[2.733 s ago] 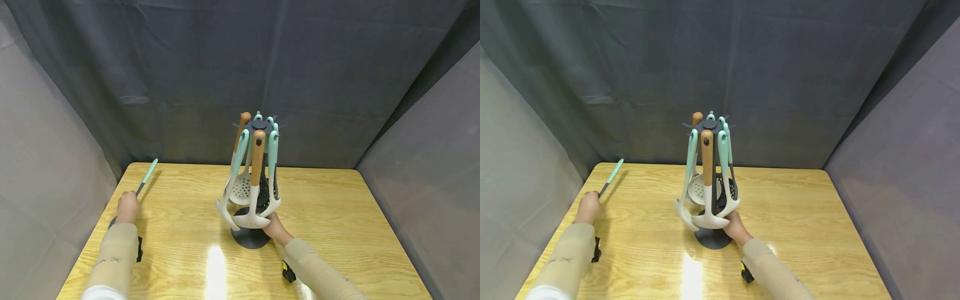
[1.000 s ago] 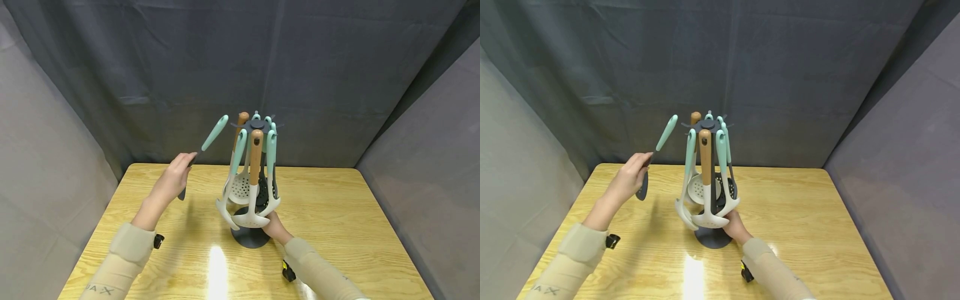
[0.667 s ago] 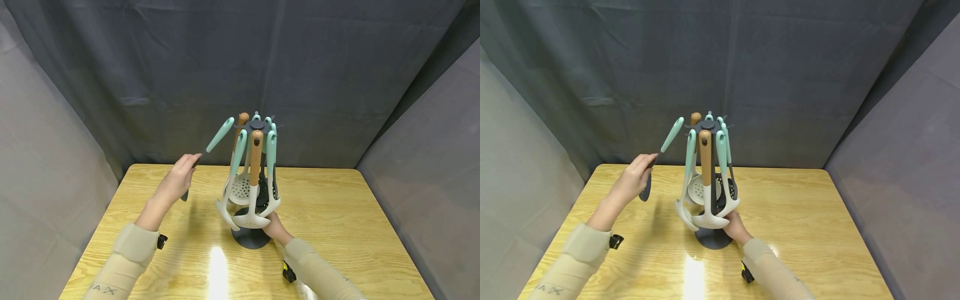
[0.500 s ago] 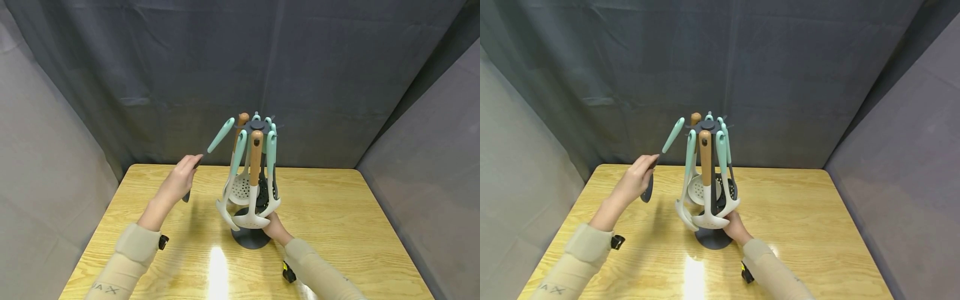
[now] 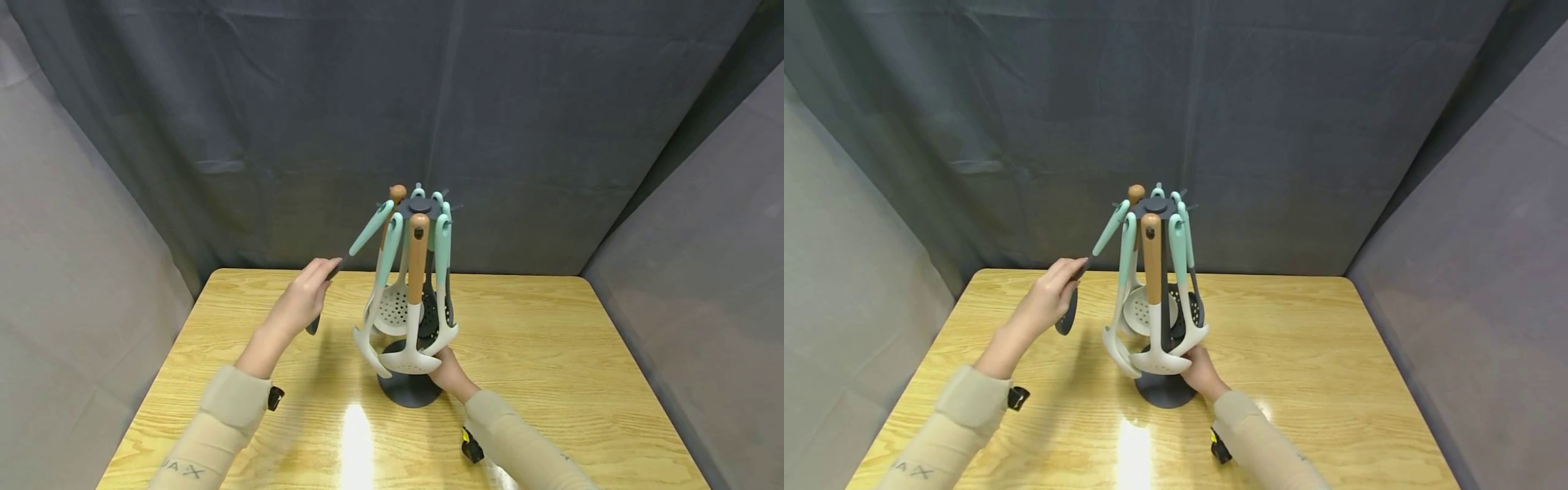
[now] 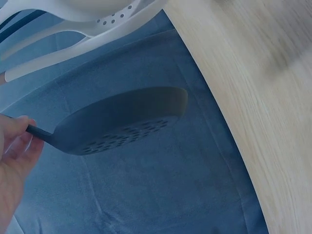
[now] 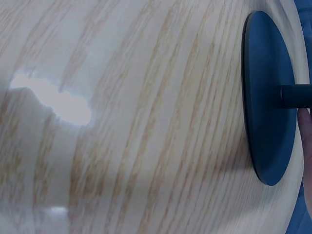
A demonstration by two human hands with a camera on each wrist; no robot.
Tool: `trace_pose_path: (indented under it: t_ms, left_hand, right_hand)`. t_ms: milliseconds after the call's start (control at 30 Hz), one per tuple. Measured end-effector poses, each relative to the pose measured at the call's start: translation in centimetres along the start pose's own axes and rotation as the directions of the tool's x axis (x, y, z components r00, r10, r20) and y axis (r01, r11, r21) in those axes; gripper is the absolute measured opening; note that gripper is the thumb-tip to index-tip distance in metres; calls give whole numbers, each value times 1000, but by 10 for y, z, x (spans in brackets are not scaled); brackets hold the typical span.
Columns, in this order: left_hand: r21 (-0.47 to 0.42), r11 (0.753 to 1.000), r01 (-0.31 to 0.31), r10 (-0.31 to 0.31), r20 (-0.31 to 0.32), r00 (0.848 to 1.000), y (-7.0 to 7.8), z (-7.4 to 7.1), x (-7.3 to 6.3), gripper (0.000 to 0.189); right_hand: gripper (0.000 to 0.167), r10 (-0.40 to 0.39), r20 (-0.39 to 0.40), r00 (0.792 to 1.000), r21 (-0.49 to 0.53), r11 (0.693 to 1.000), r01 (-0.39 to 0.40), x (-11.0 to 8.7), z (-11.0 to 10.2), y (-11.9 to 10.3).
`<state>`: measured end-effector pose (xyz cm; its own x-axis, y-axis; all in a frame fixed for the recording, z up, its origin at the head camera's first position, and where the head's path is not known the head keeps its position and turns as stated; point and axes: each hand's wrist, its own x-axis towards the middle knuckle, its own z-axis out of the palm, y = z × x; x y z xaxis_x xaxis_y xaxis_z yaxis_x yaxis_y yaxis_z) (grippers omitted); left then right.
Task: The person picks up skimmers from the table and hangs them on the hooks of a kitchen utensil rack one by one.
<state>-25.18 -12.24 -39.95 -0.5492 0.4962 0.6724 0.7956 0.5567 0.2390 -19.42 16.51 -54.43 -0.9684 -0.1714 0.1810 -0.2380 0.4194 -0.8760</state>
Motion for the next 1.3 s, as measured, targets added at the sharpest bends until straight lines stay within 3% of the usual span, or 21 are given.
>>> trace_pose_path:
  t_ms: [233, 500, 633, 733, 967, 1300]
  left_hand:
    - [-22, 1000, -16, 15, -28, 1000, 1, 9, 0, 42]
    - [-81, 997, -7, 4, -41, 999, 4, 19, 0, 40]
    - [-118, 993, 2, -9, -51, 999, 7, 25, 0, 41]
    - [-141, 990, 10, -18, -54, 998, 8, 29, 0, 40]
    - [-192, 981, 24, -36, -60, 998, 13, 37, -1, 42]
    - [-219, 976, 10, -28, -81, 996, 18, 42, -2, 43]
  right_hand:
    - [5, -2, -6, 1000, -19, 1000, 2, -2, -1, -9]
    - [4, -13, -24, 1000, -10, 1000, 13, 5, 6, 27]
    - [4, -9, -14, 1000, -9, 1000, 9, 5, 7, 31]
    - [7, 10, -11, 1000, -3, 1000, -10, 5, 7, 28]
    - [4, -20, -25, 999, -20, 1000, 20, -2, 0, -6]
    - [6, -13, -27, 1000, -17, 1000, 12, -3, 0, -8]
